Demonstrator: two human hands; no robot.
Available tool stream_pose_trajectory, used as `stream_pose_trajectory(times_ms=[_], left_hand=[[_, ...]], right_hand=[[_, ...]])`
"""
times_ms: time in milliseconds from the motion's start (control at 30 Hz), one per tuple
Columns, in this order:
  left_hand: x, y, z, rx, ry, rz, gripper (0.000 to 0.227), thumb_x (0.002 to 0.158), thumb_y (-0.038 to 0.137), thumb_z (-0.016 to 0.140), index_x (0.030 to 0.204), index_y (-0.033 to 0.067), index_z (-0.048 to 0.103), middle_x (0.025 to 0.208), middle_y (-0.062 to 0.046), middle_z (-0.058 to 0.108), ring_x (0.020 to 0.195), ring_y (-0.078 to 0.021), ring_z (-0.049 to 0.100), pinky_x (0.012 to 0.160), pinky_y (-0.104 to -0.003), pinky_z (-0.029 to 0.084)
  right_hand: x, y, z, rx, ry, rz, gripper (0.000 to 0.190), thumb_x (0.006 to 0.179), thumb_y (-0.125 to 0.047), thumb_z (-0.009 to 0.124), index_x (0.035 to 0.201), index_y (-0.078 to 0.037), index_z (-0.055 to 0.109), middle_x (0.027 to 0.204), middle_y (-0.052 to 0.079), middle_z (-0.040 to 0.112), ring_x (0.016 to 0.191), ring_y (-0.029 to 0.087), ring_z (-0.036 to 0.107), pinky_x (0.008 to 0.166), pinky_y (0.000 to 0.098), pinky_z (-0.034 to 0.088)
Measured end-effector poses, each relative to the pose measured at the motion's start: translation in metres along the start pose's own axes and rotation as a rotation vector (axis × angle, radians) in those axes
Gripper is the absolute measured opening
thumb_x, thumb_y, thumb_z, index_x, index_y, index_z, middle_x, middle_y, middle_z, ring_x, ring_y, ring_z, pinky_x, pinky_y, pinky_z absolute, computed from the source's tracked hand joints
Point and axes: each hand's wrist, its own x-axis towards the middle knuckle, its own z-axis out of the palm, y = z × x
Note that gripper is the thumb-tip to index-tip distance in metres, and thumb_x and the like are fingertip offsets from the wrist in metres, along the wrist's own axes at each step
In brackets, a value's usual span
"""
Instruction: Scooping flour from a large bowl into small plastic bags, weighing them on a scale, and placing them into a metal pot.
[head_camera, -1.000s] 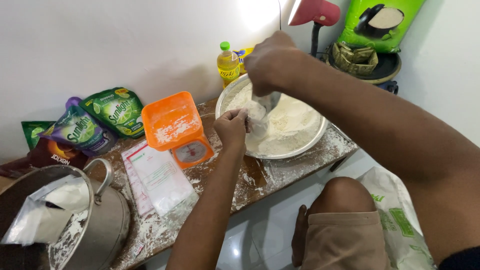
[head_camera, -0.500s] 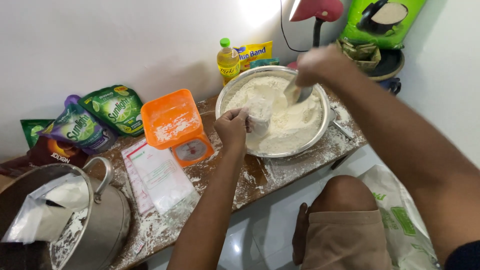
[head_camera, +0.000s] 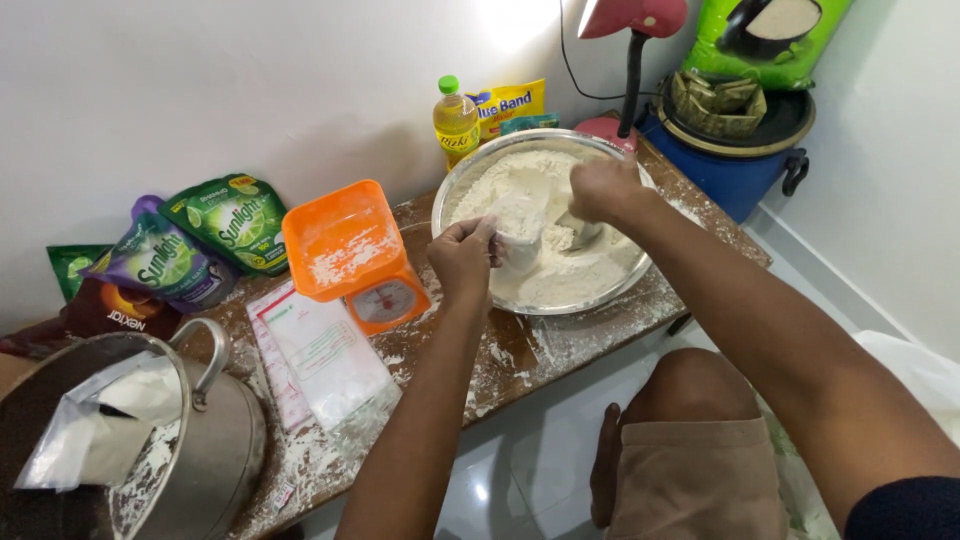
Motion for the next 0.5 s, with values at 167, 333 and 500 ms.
stream_pose_trajectory(times_ms=[167, 333, 500], left_hand=[[0.006, -0.008, -0.002, 0.009, -0.004, -0.014, 0.013, 0.085, 0.003, 0.071, 0.09, -0.0082, 0.07, 0.062, -0.013, 0.062, 0.046, -0.0139, 0.062, 0.038, -0.022, 0.051], [0.004, -0.007, -0.004, 0.032, 0.01, -0.044, 0.02, 0.085, 0.011, 0.074, 0.09, -0.0076, 0.071, 0.063, -0.017, 0.065, 0.047, -0.0181, 0.064, 0.037, -0.027, 0.054], [0.002, -0.008, 0.0, 0.053, -0.011, -0.066, 0.014, 0.081, 0.002, 0.066, 0.088, -0.0072, 0.072, 0.061, -0.017, 0.064, 0.048, -0.0213, 0.066, 0.041, -0.032, 0.057]], right_hand=[[-0.056, -0.019, -0.033, 0.896, -0.089, -0.064, 0.027, 0.085, -0.024, 0.06, 0.089, -0.005, 0.079, 0.08, 0.013, 0.077, 0.084, 0.028, 0.072, 0.079, 0.0405, 0.052], [-0.07, -0.025, -0.021, 1.356, -0.256, -0.018, 0.029, 0.093, -0.035, 0.067, 0.093, -0.007, 0.073, 0.079, 0.004, 0.073, 0.069, 0.011, 0.072, 0.062, 0.0222, 0.055], [-0.057, -0.03, 0.0, 1.653, -0.283, -0.061, 0.021, 0.089, -0.021, 0.079, 0.092, -0.005, 0.067, 0.077, 0.002, 0.07, 0.065, 0.008, 0.071, 0.058, 0.0193, 0.057]])
